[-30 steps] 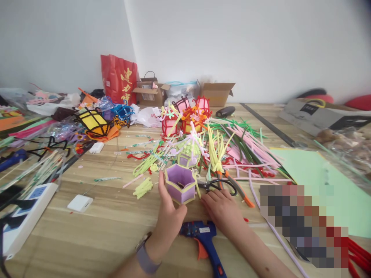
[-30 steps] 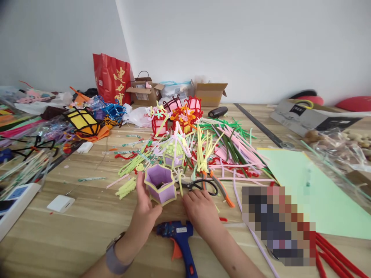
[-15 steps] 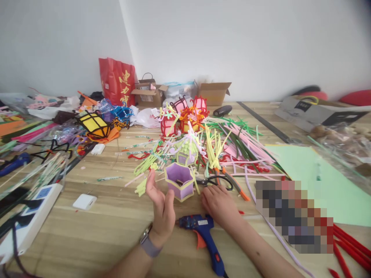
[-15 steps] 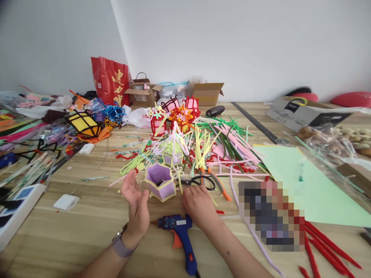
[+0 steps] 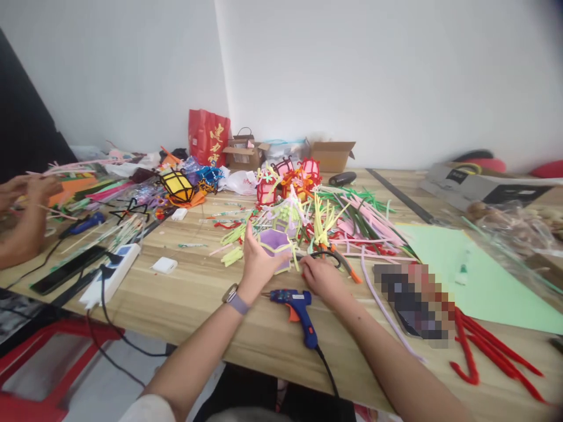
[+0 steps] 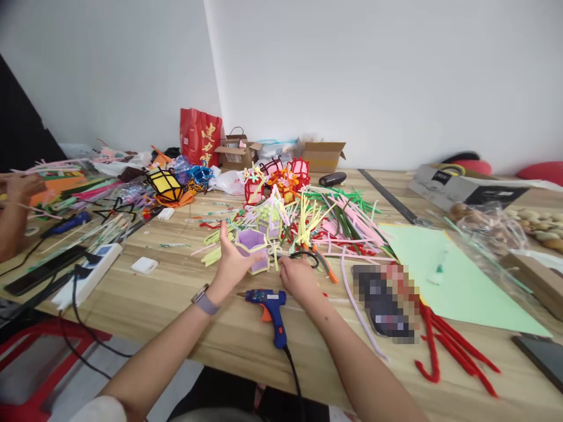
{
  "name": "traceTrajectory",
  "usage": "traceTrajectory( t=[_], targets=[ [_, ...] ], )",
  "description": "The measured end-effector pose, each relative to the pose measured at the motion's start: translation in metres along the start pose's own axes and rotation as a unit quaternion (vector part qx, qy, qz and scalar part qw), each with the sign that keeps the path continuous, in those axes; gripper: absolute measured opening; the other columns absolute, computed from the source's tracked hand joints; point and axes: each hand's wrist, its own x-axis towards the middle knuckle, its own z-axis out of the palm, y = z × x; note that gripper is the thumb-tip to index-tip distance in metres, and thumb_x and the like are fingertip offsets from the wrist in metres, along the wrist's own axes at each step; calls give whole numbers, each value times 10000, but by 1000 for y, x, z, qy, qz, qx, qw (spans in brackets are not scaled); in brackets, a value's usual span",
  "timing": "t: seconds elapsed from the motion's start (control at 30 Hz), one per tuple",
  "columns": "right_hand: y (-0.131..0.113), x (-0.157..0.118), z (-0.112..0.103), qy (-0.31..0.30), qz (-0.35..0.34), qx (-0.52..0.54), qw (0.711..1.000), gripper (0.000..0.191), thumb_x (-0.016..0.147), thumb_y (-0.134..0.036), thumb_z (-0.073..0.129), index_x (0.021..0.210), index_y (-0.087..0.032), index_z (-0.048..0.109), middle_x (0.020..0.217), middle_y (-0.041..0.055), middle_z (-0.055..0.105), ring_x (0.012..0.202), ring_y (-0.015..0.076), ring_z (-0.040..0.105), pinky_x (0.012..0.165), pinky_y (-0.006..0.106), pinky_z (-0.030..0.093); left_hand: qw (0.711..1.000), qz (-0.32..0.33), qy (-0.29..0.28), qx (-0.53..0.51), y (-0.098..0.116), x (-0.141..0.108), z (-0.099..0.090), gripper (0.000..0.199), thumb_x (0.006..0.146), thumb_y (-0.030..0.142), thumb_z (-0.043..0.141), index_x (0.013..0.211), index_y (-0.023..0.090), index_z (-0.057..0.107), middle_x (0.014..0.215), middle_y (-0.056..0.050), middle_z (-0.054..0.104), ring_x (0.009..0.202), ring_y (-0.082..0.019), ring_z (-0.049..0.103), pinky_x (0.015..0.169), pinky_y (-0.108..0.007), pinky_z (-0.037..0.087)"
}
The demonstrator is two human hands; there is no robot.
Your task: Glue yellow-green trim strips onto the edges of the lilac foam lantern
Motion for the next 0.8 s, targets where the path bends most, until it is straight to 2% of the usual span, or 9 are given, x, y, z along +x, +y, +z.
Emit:
traceTrajectory(
  t=[0.07,0.13,0.23,0.33,0.43,0.53,0.57,0.67,0.8],
  targets=[
    [-1,1,-1,9,-1,20,1000,270,916,-126,411,998,-121,668,873,126,742,819,223,678,779,318,431,1000,2,23,9,0,-1,9,1144,548,317,874,1451,177,186,1562,-235,195,1478,-322,153,1196,-458,148],
    [-2,2,-1,23,-8,45,999,282,919,-129,410,1029,-117,670,944,138,735,899,237,673,828,336,444,999,-10,40,0,-1,-2,15,1155,550,283,870,1459,175,166,1531,-246,261,1454,-323,236,1174,-451,217],
    [-4,4,2,55,-20,89,994,323,923,-156,422,1161,-103,634,1100,169,700,1040,271,638,917,393,451,999,-25,45,-3,-2,-2,20,1104,598,271,840,1462,178,159,1431,-237,408,1354,-326,420,1108,-456,340],
    [-4,6,8,89,-29,144,985,432,928,-236,452,1324,-82,528,1265,218,617,1176,312,573,1004,470,422,999,-2,32,-4,2,-5,21,1033,648,225,799,1460,190,161,1381,-217,466,1286,-306,504,1068,-449,399],
    [-1,7,11,118,-44,210,970,640,913,-373,509,1467,-95,351,1413,234,491,1314,327,461,1077,505,365,999,34,-20,-33,9,-12,19,1021,650,180,789,1459,210,166,1412,-209,451,1285,-286,513,1068,-428,417],
    [2,6,7,136,-70,278,948,748,905,-486,504,1524,-160,242,1485,187,421,1378,294,392,1113,472,342,993,49,-76,-80,17,-17,14,1010,657,214,800,1457,230,183,1478,-209,383,1350,-292,443,1086,-431,407],
    [3,6,4,139,-78,299,941,745,909,-513,486,1528,-181,238,1487,170,423,1382,283,391,1116,457,343,989,52,-96,-96,19,-18,12,1003,664,229,801,1457,233,187,1480,-205,386,1358,-293,433,1087,-434,407],
    [5,5,-7,141,-101,350,921,734,896,-587,469,1509,-218,303,1443,138,489,1335,275,457,1091,432,381,974,47,-164,-147,26,-19,7,974,701,272,790,1460,240,179,1420,-184,474,1274,-276,530,1049,-429,451],
    [6,4,-17,135,-114,394,902,737,859,-636,502,1454,-212,408,1357,129,575,1219,275,568,1015,408,459,959,46,-229,-160,31,-14,1,936,706,273,792,1444,214,220,1386,-177,518,1244,-264,556,1051,-412,449]
  ],
)
